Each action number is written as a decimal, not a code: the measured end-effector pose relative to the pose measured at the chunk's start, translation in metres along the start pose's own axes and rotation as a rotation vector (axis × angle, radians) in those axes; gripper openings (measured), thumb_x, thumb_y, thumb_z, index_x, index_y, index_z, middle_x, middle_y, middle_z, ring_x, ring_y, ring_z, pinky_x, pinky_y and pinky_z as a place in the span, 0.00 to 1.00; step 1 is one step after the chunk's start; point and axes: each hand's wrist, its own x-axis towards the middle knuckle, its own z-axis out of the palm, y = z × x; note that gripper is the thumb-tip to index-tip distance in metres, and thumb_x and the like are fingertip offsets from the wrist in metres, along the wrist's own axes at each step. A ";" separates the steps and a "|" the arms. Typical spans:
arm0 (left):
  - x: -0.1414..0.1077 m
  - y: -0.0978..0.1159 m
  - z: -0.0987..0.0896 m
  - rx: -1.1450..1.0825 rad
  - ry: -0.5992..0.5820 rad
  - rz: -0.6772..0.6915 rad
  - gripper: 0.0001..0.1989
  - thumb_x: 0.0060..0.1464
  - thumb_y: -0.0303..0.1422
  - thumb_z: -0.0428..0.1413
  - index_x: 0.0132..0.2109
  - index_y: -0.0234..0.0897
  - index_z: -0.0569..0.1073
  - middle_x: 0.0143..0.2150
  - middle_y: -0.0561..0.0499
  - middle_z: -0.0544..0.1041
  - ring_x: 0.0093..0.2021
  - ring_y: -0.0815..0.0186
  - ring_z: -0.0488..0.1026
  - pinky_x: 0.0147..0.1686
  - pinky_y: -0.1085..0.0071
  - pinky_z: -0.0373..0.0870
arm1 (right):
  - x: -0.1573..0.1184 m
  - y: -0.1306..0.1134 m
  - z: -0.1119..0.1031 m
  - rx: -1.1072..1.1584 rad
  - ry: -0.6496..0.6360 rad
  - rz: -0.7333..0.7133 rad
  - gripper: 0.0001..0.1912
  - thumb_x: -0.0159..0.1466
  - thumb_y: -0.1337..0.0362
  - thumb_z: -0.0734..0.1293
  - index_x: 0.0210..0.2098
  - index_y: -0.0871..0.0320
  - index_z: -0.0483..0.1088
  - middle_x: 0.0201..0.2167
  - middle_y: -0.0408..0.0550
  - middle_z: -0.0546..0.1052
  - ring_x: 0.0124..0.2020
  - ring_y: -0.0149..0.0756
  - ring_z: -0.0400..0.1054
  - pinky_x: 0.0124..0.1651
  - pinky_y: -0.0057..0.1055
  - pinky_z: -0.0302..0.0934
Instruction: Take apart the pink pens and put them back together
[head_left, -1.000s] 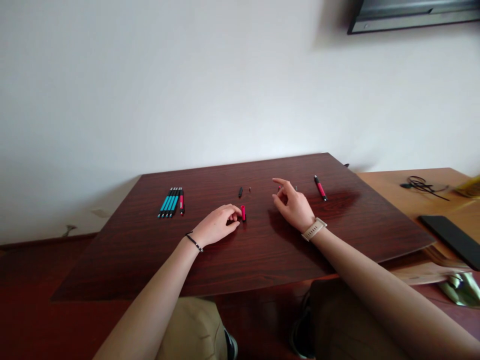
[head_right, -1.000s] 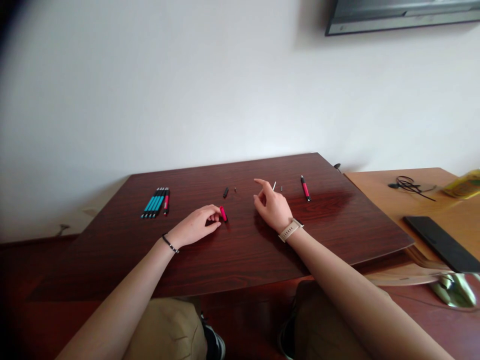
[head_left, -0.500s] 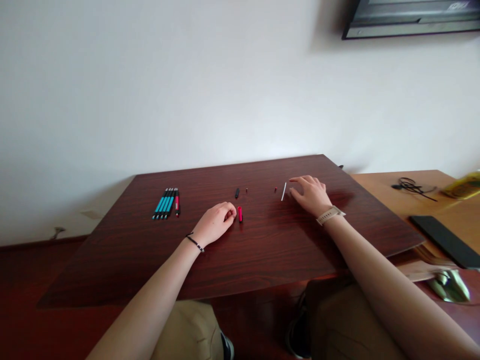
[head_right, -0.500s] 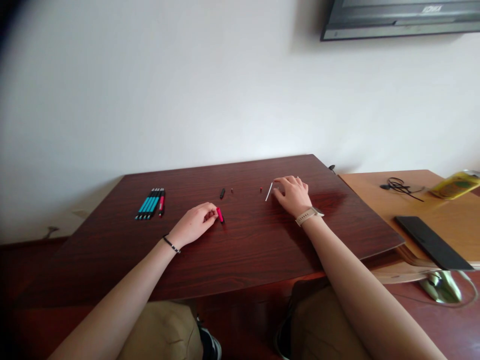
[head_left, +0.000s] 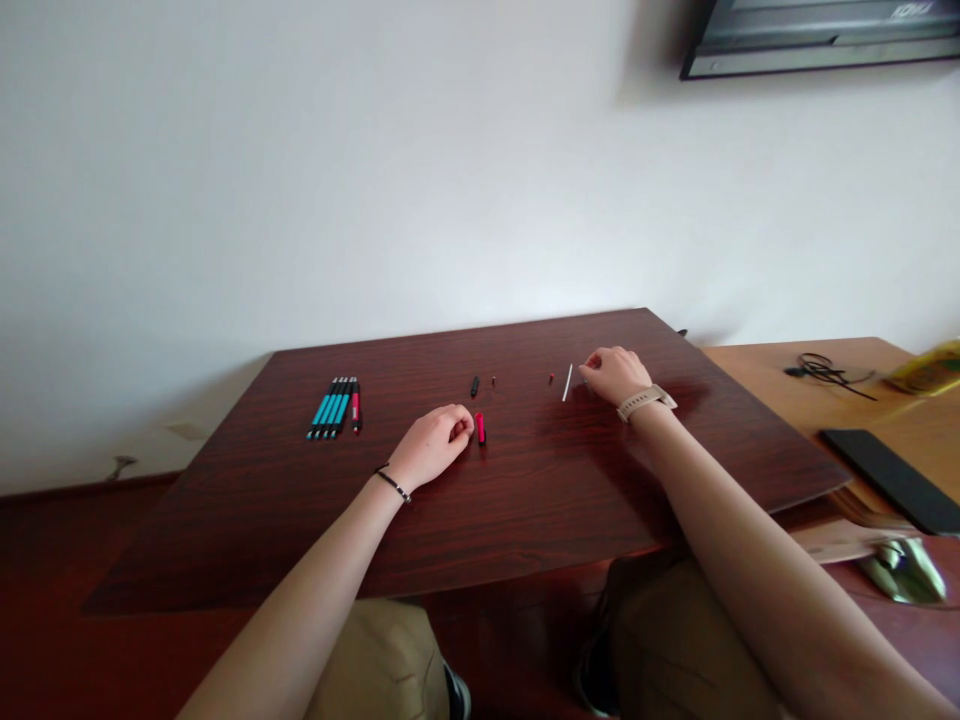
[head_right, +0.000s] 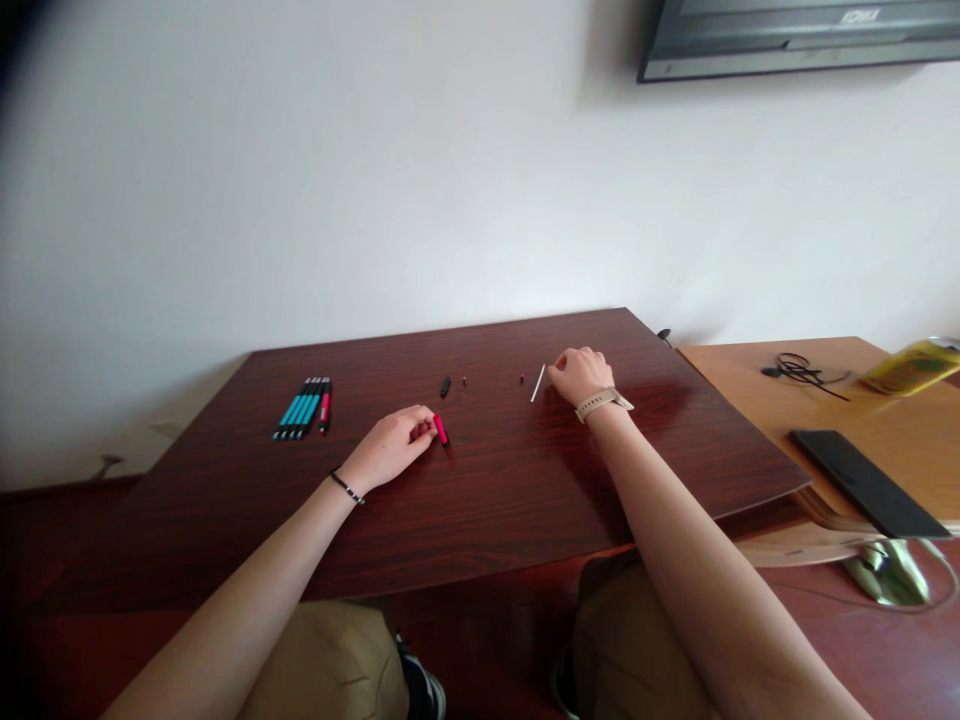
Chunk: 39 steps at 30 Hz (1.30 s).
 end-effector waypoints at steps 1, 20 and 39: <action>0.000 0.000 0.000 0.000 0.002 -0.001 0.05 0.65 0.29 0.55 0.40 0.40 0.76 0.36 0.52 0.76 0.36 0.63 0.73 0.38 0.67 0.67 | 0.002 0.000 0.000 0.006 -0.027 0.003 0.13 0.68 0.57 0.67 0.43 0.56 0.81 0.49 0.59 0.82 0.53 0.55 0.75 0.57 0.46 0.66; 0.000 -0.001 0.002 -0.006 0.001 -0.003 0.05 0.64 0.28 0.55 0.40 0.40 0.75 0.37 0.52 0.77 0.36 0.63 0.74 0.37 0.68 0.67 | 0.015 -0.002 0.006 -0.035 -0.164 0.018 0.11 0.62 0.65 0.73 0.43 0.56 0.85 0.48 0.57 0.85 0.51 0.50 0.79 0.57 0.39 0.70; 0.001 -0.008 -0.001 -0.061 0.192 -0.047 0.05 0.66 0.30 0.55 0.40 0.40 0.76 0.39 0.51 0.81 0.38 0.63 0.77 0.42 0.67 0.71 | -0.005 0.006 0.004 0.020 -0.133 -0.043 0.10 0.63 0.63 0.72 0.43 0.57 0.83 0.46 0.53 0.85 0.48 0.45 0.78 0.53 0.35 0.67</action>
